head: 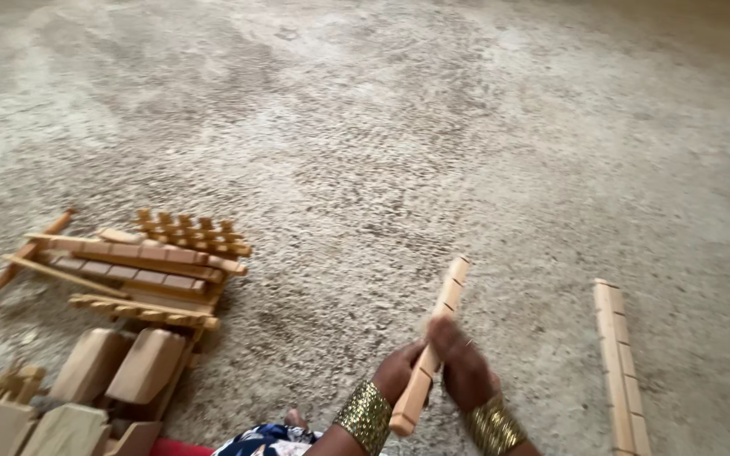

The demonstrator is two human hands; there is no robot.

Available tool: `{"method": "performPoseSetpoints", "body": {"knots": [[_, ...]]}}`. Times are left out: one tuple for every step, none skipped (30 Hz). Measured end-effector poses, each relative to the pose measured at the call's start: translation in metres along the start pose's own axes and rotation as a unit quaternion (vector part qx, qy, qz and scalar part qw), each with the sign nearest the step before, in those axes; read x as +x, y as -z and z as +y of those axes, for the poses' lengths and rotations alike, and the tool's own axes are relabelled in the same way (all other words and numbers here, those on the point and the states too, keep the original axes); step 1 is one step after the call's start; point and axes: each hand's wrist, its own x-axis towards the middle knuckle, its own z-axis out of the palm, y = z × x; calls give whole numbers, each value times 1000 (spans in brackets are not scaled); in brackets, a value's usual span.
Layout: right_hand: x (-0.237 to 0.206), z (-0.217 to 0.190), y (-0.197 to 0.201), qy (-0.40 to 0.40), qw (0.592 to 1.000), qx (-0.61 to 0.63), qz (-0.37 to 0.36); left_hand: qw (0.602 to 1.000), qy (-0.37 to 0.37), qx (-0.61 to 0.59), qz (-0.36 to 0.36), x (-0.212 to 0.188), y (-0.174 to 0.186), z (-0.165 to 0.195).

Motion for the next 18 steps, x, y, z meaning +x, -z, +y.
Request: {"method": "performPoseSetpoints", "body": {"knots": [[3,13,7,-30,999,-37,19,1000,26,-6,-14,-2,-4,2],[5,22,13,-61,995,-74,36,998,54,-12,-27,-3,-7,3],[8,28,15,-79,993,-79,30,996,81,-19,-38,-5,-9,4],[9,29,16,-95,992,-83,24,995,82,-43,-38,-7,-9,5],[9,25,13,-109,990,-84,18,994,81,-67,-37,-7,-7,6],[8,18,9,-48,997,-57,22,992,79,-92,-33,-7,-3,6],[6,7,2,14,999,-28,26,999,42,-33,-2,-7,2,7],[3,-5,-6,77,997,2,30,999,5,25,31,-7,7,7],[-2,-20,-14,74,996,40,16,994,-32,82,64,-6,15,7],[-8,-34,-22,72,994,78,1,995,-20,-89,-24,-3,23,9],[-15,-47,-29,70,991,117,-14,960,-11,-257,-112,1,32,12],[-22,-58,-35,67,985,154,-28,889,-4,-414,-198,5,40,15],[-26,-63,-40,64,979,190,-42,917,-14,-382,-114,7,43,15],[-30,-65,-43,77,977,192,-53,937,-23,-347,-29,8,43,17],[-30,-63,-45,88,975,192,-63,949,-30,-310,54,9,42,19],[-31,-57,-43,97,974,191,-73,941,-14,-334,58,10,38,18],[-28,-48,-41,86,977,182,-65,932,3,-357,60,11,33,16],[-22,-36,-38,73,981,172,-58,923,21,-380,62,11,27,14]]}}
